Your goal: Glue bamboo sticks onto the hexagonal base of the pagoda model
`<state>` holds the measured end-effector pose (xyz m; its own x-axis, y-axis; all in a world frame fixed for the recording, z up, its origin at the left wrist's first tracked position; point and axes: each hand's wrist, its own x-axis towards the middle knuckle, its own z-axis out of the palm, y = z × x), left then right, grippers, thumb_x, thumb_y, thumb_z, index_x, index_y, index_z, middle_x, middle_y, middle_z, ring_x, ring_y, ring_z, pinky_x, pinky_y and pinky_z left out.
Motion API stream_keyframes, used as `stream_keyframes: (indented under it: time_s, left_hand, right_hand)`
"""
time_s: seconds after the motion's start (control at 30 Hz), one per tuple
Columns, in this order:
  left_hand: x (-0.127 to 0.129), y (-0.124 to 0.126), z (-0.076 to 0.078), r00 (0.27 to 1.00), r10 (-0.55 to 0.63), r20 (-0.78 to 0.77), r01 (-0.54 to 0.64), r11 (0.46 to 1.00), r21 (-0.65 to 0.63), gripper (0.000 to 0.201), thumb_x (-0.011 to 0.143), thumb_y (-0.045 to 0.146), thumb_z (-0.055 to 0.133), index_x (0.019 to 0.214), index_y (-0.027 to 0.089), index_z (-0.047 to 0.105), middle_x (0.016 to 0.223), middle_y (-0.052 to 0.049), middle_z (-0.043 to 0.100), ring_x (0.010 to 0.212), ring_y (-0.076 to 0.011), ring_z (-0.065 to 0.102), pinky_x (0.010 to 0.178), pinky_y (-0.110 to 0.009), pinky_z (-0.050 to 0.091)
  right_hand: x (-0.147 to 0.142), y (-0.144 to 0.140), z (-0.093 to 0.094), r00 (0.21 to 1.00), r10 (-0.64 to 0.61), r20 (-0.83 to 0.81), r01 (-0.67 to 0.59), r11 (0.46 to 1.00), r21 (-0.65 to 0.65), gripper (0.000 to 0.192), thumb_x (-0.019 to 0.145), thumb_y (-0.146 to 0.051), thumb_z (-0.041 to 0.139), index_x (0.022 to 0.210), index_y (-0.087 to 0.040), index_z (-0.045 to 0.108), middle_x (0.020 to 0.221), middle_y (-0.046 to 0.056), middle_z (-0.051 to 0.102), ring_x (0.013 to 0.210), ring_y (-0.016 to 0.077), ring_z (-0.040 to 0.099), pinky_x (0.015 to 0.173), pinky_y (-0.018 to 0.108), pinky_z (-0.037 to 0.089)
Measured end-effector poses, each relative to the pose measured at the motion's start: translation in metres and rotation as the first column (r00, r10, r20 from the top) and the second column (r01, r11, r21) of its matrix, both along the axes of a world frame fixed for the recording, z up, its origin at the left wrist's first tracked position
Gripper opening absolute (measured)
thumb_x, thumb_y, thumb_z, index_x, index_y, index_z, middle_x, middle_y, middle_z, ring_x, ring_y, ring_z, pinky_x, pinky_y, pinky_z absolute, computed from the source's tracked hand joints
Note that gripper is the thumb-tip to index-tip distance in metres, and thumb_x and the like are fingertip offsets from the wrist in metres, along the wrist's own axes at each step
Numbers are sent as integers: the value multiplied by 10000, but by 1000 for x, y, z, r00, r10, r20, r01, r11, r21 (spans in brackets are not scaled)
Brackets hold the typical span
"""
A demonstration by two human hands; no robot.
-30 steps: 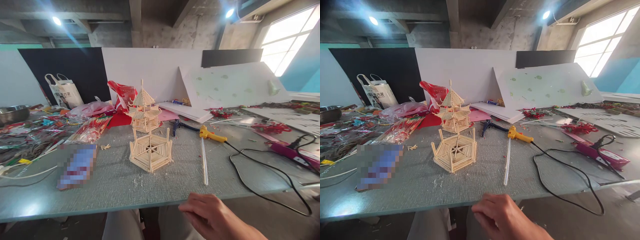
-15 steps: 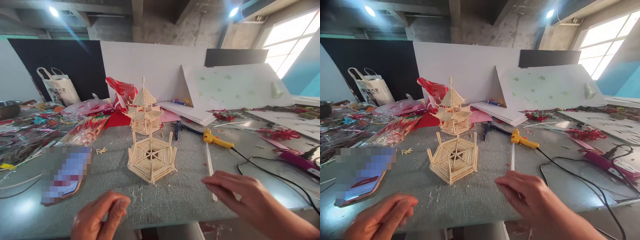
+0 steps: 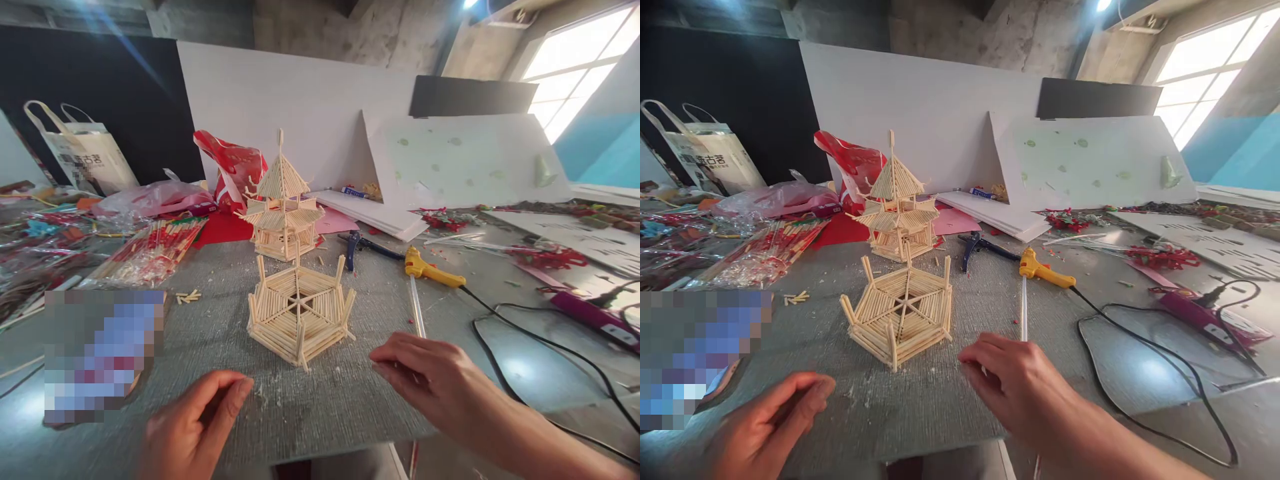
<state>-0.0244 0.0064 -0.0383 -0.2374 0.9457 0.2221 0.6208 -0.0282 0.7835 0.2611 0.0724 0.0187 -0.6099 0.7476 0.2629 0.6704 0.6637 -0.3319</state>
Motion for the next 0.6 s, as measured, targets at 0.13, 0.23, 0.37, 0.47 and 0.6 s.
stream_keyframes:
  time_s: [0.13,0.23,0.37,0.47,0.6]
  left_hand:
    - [8,3,6,993,-45,-112,57,994,98,232,748,455,537,833,255,618,686,48,674,560,-94,618,537,-158,498]
    - [20,8,8,982,-122,-145,147,973,175,240,763,395,539,939,238,585,709,37,667,593,-91,622,572,-172,508]
    - [39,15,6,969,-148,-196,183,968,173,274,766,320,546,1018,214,541,741,30,652,573,-83,599,578,-191,496]
    - [48,19,4,967,-135,-215,169,974,153,292,761,314,556,1030,206,531,748,28,649,573,-90,595,585,-209,486]
    - [54,22,4,970,-123,-208,154,978,140,306,771,340,546,1043,204,517,753,26,651,591,-103,597,600,-231,477]
  right_hand:
    - [-1,7,-8,994,-105,9,105,993,51,195,840,-237,443,919,-180,612,742,24,601,580,84,529,558,212,407]
    - [-2,16,-11,988,-149,51,148,989,16,171,804,-231,494,924,-173,602,779,20,613,595,91,533,578,219,403]
    - [-5,23,-13,985,-144,94,150,987,-55,175,793,-246,516,912,-151,602,810,35,630,646,111,547,600,224,401]
    - [-7,23,-13,985,-123,118,132,989,-72,175,804,-281,511,879,-161,614,784,29,630,654,118,546,594,223,385]
    - [-11,23,-11,988,-101,114,106,994,-41,178,812,-309,514,859,-180,627,747,14,625,632,110,537,580,220,359]
